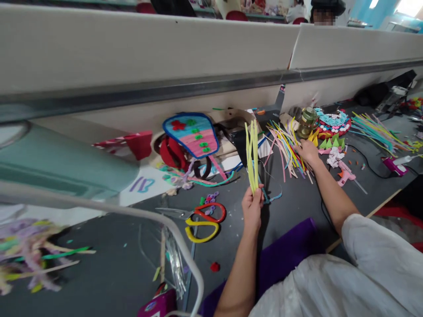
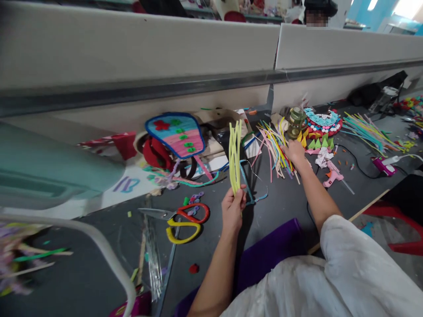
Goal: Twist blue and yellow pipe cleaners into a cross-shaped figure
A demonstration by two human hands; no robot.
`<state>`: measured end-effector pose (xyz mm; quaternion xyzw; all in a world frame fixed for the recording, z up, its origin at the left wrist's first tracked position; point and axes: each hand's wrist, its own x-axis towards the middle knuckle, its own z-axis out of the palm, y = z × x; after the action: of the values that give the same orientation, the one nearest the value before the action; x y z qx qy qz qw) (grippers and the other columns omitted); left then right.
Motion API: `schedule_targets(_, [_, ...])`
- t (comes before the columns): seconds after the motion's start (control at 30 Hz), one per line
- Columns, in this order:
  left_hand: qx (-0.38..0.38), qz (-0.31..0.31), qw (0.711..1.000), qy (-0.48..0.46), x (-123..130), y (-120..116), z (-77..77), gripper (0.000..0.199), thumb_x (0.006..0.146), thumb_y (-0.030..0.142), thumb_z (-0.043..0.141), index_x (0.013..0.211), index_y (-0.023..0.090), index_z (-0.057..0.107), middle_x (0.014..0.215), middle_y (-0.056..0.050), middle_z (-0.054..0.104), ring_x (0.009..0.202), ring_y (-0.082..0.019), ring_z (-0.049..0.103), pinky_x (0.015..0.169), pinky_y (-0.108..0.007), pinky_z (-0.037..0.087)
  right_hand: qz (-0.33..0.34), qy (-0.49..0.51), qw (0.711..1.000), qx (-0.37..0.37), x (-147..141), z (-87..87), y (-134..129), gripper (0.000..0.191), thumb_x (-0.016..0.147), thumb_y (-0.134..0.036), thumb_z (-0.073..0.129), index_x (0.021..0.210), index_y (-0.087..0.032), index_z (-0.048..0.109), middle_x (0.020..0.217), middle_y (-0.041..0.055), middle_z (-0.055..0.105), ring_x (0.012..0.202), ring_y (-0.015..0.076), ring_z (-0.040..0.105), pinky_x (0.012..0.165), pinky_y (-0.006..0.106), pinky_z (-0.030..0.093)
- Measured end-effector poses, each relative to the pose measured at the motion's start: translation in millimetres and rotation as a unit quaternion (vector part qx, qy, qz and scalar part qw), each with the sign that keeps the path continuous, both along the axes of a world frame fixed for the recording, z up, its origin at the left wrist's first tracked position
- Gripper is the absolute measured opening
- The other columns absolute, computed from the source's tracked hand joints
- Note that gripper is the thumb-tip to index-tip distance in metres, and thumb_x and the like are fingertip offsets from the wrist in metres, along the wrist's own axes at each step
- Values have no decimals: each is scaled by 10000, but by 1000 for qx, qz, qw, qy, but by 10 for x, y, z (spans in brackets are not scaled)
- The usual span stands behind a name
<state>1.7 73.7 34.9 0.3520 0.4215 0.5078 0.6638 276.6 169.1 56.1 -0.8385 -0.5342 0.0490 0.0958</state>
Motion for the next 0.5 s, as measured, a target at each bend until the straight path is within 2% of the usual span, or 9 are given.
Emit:
schedule_targets(0.07, [-1,2,1000,0,-1,1,3,398,724,473,704,931,140,638,550,50,419,444,-38,292,402,-153,181,-15,-30,999,-15,-91,-62,17,663,862,-609,433,1229,-64,519,1195,244,572,1130,334,514,906,388,391])
schedule_targets(0.13, [-4,3,1000,-3,0,1,3,397,720,472,708,926,140,639,549,50,422,441,-38,294,400,-153,182,-25,-25,999,-29,-196,-126,23,840,841,-687,379,1371,-36,360,1247,275,529,1152,356,495,925,429,377])
schedule_targets(0.23, [-8,4,1000,-4,-1,1,3,392,714,467,714,919,141,641,549,49,429,436,-36,295,395,-153,182,-25,-10,999,-42,-359,-209,41,1006,787,-764,364,1467,-53,152,1310,291,474,1167,380,473,945,487,352])
schedule_targets(0.3, [-9,5,1000,-3,-5,1,4,386,713,462,715,917,142,642,552,48,432,435,-34,295,393,-152,181,-18,-8,999,-36,-458,-251,63,1043,763,-784,377,1480,-74,110,1350,294,432,1194,393,438,961,530,323])
schedule_targets(0.4, [-13,3,1000,-1,-13,0,10,382,714,460,714,920,147,642,559,48,440,431,-33,298,389,-152,181,-12,3,1000,-10,-582,-291,119,1007,780,-764,378,1478,-81,132,1395,299,375,1239,401,385,988,577,279])
schedule_targets(0.5, [-14,2,1000,-1,-17,0,14,387,709,464,716,922,149,642,563,48,447,425,-32,298,386,-156,177,-17,2,1000,24,-698,-317,223,956,808,-725,383,1469,-72,161,1462,301,275,1327,419,263,1028,626,197])
